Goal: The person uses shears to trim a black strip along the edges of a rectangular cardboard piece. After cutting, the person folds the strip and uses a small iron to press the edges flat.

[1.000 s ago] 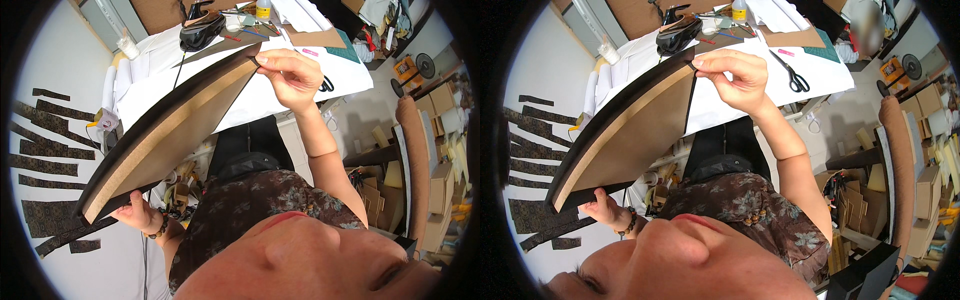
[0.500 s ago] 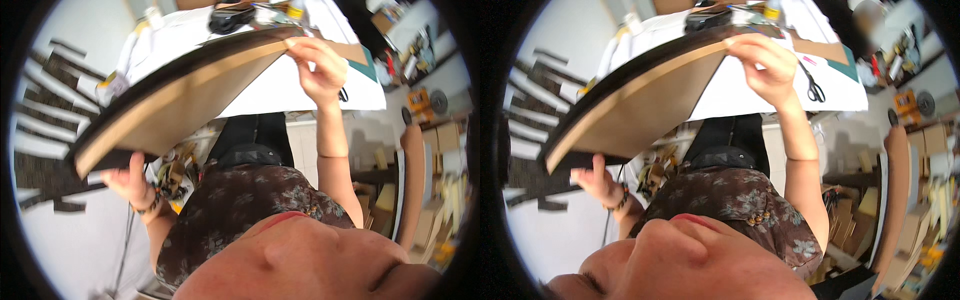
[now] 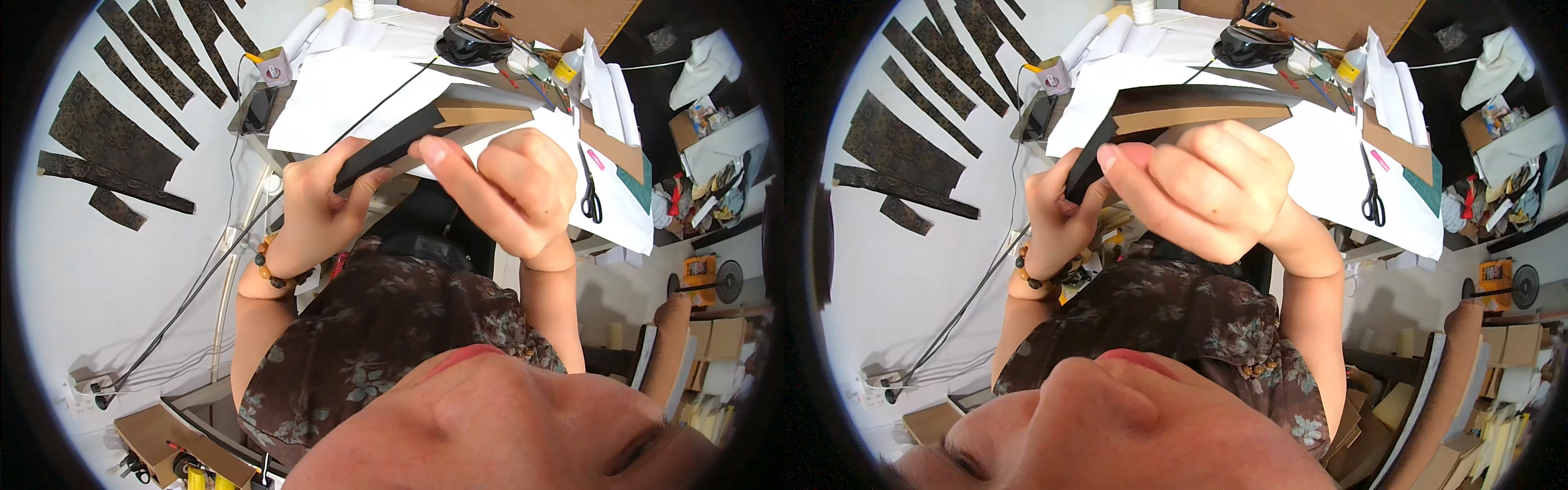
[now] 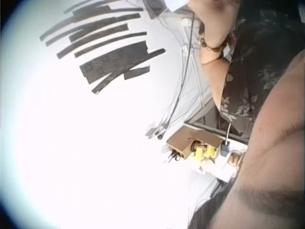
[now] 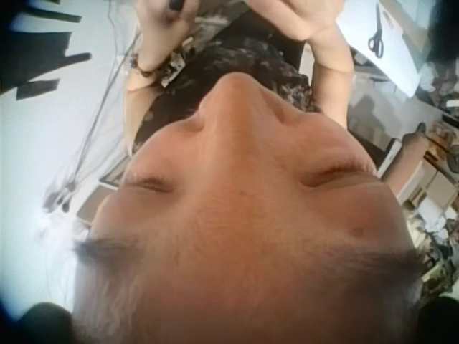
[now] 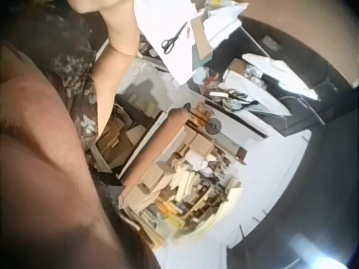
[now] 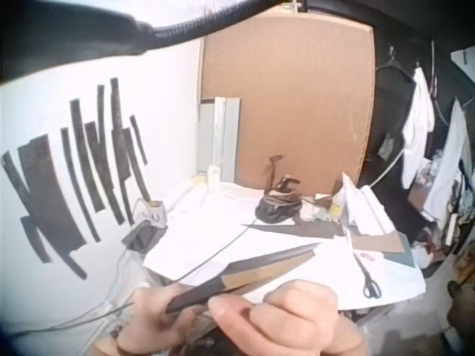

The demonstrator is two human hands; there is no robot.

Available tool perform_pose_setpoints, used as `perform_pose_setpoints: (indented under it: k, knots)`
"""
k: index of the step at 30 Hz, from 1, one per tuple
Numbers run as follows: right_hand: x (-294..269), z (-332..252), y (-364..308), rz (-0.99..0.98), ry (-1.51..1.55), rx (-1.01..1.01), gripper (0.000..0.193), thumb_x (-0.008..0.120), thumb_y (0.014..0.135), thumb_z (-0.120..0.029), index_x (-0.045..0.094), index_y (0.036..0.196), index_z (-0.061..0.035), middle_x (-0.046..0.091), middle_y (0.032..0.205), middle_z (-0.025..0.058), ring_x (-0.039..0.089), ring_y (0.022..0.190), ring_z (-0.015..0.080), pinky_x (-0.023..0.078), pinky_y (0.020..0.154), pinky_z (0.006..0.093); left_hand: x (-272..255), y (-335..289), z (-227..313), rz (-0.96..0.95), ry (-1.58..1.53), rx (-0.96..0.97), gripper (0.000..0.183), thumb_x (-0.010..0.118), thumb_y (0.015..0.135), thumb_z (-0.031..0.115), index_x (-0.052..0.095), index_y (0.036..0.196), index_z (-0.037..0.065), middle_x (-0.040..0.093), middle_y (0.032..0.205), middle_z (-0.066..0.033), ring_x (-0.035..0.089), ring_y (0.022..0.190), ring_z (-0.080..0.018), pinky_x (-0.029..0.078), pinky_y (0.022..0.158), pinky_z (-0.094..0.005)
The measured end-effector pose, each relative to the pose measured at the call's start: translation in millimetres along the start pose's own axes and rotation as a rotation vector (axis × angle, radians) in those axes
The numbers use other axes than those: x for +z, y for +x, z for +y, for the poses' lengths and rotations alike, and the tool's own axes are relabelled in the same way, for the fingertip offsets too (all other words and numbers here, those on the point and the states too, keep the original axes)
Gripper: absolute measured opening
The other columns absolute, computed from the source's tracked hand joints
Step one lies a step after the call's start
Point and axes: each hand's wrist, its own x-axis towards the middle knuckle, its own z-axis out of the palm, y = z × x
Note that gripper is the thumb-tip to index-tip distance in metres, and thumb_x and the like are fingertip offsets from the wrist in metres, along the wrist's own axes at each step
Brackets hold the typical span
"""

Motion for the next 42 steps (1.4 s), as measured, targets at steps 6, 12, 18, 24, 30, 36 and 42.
perform_pose_setpoints:
  k: [6, 12, 18, 24, 30, 36, 42]
  knots:
    - [-6, -12, 4, -0.069, -0.084, 0.039, 0.048, 0.081, 0.057, 0.0, 0.075, 0.105, -0.0045, 0.037, 0.066, -0.0026, 0.038, 0.052, 0.0115, 0.031, 0.045, 0.0267, 12, -13, -18, 0.071, 0.097, 0.105, 0.021, 0.068, 0.08, -0.002, 0.066, 0.1, 0.005, 0.069, 0.072, -0.0092, 0.066, 0.058, -0.0253, 0.05, 0.053, -0.0307]
    - [7, -20, -15, 0.009, 0.079, 0.183, 0.046, 0.075, 0.06, 0.0, 0.074, 0.105, -0.0011, 0.04, 0.063, -0.0019, 0.04, 0.049, 0.0114, 0.031, 0.044, 0.0267, 20, -19, -29, 0.183, 0.163, 0.233, 0.025, 0.07, 0.075, -0.003, 0.066, 0.1, 0.002, 0.069, 0.073, -0.0113, 0.067, 0.061, -0.0279, 0.05, 0.055, -0.0331]
    - [28, -27, -25, 0.214, 0.198, 0.35, 0.045, 0.07, 0.06, 0.024, 0.074, 0.099, 0.0007, 0.049, 0.061, 0.0002, 0.043, 0.049, 0.0113, 0.036, 0.046, 0.0226, 19, -20, -24, 0.156, 0.177, 0.184, 0.02, 0.074, 0.079, 0.004, 0.067, 0.097, 0.004, 0.068, 0.072, -0.0107, 0.066, 0.06, -0.0271, 0.05, 0.055, -0.0329]
    - [33, -27, -31, 0.273, 0.217, 0.395, 0.038, 0.077, 0.062, 0.019, 0.074, 0.096, 0.001, 0.057, 0.066, 0.0016, 0.051, 0.05, 0.0111, 0.04, 0.048, 0.0218, 18, -22, -19, 0.114, 0.131, 0.086, 0.013, 0.073, 0.081, 0.007, 0.068, 0.093, 0.004, 0.067, 0.07, -0.0107, 0.066, 0.058, -0.0265, 0.049, 0.053, -0.0326]
    - [30, -22, -28, 0.309, 0.239, 0.381, 0.041, 0.085, 0.062, 0.0, 0.075, 0.101, -0.004, 0.053, 0.064, 0.0002, 0.05, 0.049, 0.014, 0.039, 0.045, 0.0259, 12, -20, -6, -0.012, 0.141, -0.006, 0.012, 0.073, 0.081, 0.005, 0.068, 0.092, 0.004, 0.067, 0.069, -0.0106, 0.066, 0.059, -0.0264, 0.05, 0.053, -0.0319]
    - [-14, -26, -62, 0.313, -0.038, 0.357, 0.038, 0.086, 0.072, -0.016, 0.07, 0.104, -0.0011, 0.052, 0.066, 0.0, 0.043, 0.051, 0.012, 0.033, 0.045, 0.0256, 13, -5, 18, -0.078, 0.148, 0.22, 0.031, 0.068, 0.068, -0.01, 0.069, 0.097, 0.001, 0.069, 0.076, -0.0124, 0.067, 0.066, -0.0288, 0.051, 0.059, -0.0324]
    - [-84, -6, -176, 0.728, 0.13, 1.192, 0.028, 0.052, 0.103, -0.023, 0.065, 0.103, 0.0021, 0.058, 0.076, 0.004, 0.052, 0.065, 0.0099, 0.042, 0.058, 0.0234, 43, 40, 47, -0.121, 0.184, 0.694, 0.041, 0.058, 0.063, -0.007, 0.07, 0.102, -0.007, 0.072, 0.098, -0.02, 0.072, 0.092, -0.0332, 0.057, 0.091, -0.0416]
